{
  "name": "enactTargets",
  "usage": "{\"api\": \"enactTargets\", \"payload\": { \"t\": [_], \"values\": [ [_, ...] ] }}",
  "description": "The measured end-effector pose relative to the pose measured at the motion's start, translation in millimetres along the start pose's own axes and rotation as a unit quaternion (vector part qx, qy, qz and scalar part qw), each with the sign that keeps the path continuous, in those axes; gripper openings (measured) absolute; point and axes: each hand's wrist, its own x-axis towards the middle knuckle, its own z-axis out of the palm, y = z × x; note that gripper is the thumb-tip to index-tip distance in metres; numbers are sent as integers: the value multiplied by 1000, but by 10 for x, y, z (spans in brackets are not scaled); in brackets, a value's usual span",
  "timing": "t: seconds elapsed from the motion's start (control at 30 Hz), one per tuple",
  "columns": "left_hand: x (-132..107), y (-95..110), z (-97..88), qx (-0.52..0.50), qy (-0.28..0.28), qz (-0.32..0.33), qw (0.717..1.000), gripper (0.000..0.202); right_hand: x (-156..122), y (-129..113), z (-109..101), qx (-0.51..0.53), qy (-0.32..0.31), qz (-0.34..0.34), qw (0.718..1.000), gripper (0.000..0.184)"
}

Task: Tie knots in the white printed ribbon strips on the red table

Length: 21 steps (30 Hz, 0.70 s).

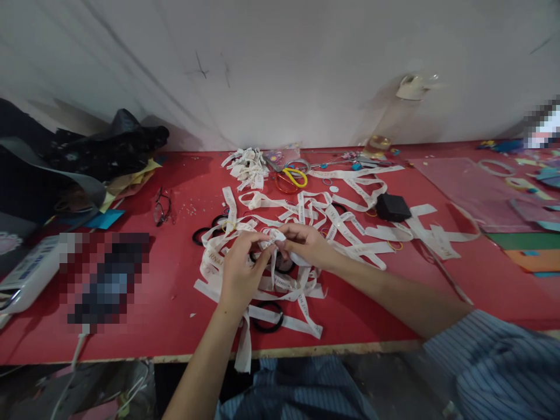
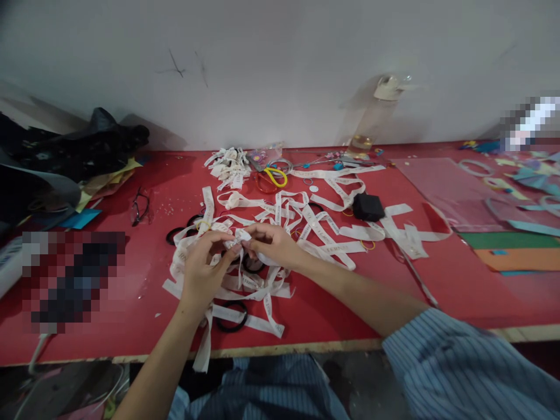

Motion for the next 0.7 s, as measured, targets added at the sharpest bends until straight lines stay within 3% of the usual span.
{"api": "enactTargets", "payload": {
  "t": [0.13, 0.7],
  "values": [
    [12, 8, -11, 32, 19, 47, 998, 10, 7, -1, 7, -1, -4, 6, 1000, 30],
    [38, 41, -38, 57, 17, 55, 997, 6, -36, -34, -40, -4, -42, 20, 999, 28]
  ]
}}
